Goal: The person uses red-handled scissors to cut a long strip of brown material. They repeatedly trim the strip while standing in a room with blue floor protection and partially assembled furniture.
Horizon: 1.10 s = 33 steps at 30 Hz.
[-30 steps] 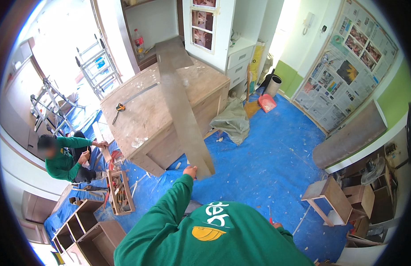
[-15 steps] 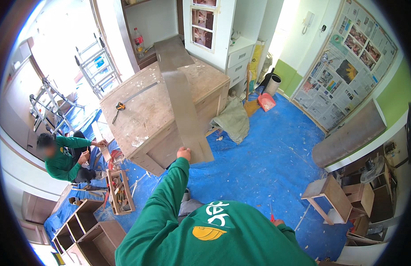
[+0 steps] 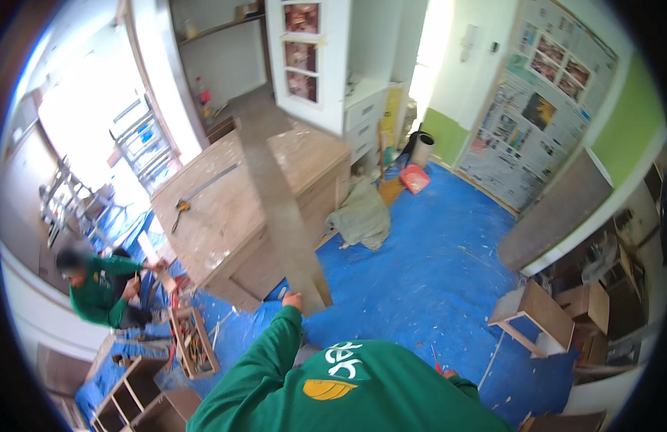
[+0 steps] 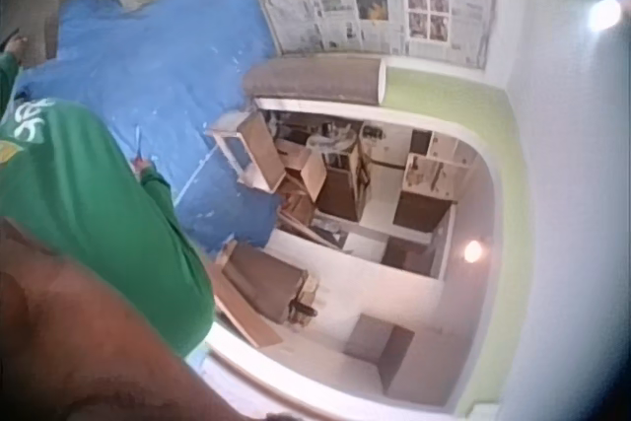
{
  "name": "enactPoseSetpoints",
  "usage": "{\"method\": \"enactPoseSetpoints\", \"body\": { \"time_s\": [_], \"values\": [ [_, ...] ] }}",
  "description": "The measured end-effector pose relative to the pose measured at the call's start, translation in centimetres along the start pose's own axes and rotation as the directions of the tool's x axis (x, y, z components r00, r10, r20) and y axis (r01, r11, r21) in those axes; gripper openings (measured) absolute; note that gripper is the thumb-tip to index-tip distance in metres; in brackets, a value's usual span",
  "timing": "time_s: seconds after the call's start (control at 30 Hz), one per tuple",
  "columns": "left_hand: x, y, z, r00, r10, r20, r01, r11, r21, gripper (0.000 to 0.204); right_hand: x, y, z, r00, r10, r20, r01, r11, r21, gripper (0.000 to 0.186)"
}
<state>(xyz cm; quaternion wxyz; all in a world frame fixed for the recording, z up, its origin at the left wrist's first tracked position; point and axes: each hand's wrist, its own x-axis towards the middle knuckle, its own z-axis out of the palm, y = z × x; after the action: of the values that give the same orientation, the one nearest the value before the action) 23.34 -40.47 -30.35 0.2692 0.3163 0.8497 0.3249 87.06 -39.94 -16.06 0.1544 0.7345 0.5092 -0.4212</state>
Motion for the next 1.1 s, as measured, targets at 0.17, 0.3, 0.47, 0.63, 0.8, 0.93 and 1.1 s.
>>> {"method": "enactPoseSetpoints", "body": {
  "time_s": [0.17, 0.3, 0.47, 0.63, 0.8, 0.93, 1.1],
  "values": [
    [-0.9, 3.9, 1.4, 0.791, 0.321, 0.52, -0.61, 0.476, 0.634, 0.045, 2.1, 5.7, 0.7, 0.985, 0.16, 0.059, -0.168, 0.97, 0.175, 0.054],
    [-1.4, 2.9, 1.8, 0.894, 0.002, 0.448, 0.344, 0.638, -0.689, 0.027, 4.5, 4.0, 1.2, 0.998, 0.065, -0.017, -0.061, 0.984, 0.168, 0.061],
    [1.3, 4.9, 0.7, 0.822, -0.118, 0.557, 0.462, 0.709, -0.533, 0.036, 4.3, 3.0, 2.1, 0.995, 0.058, -0.079, -0.053, 0.997, 0.061, 0.065],
    [1.0, 3.1, 4.1, 0.9, -0.175, 0.399, 0.433, 0.461, -0.775, 0.026, 4.0, 4.4, 3.6, 0.998, 0.014, -0.061, -0.016, 0.999, -0.032, 0.064],
    [1.3, 0.3, 2.5, 0.854, -0.236, 0.465, 0.509, 0.565, -0.649, 0.022, 5.3, 6.1, 5.8, 0.999, 0.03, -0.035, -0.034, 0.992, -0.123, 0.059],
    [0.8, 0.0, 2.2, 0.854, 0.357, 0.379, -0.492, 0.791, 0.364, 0.024, 8.4, 8.5, 7.6, 1.0, 0.014, -0.023, -0.016, 0.996, -0.083, 0.054],
    [0.4, -0.6, 0.8, 0.897, 0.18, 0.404, -0.335, 0.872, 0.356, 0.029, 6.2, 4.0, 5.0, 0.988, 0.121, -0.101, -0.112, 0.99, 0.086, 0.051]
  ]
}}
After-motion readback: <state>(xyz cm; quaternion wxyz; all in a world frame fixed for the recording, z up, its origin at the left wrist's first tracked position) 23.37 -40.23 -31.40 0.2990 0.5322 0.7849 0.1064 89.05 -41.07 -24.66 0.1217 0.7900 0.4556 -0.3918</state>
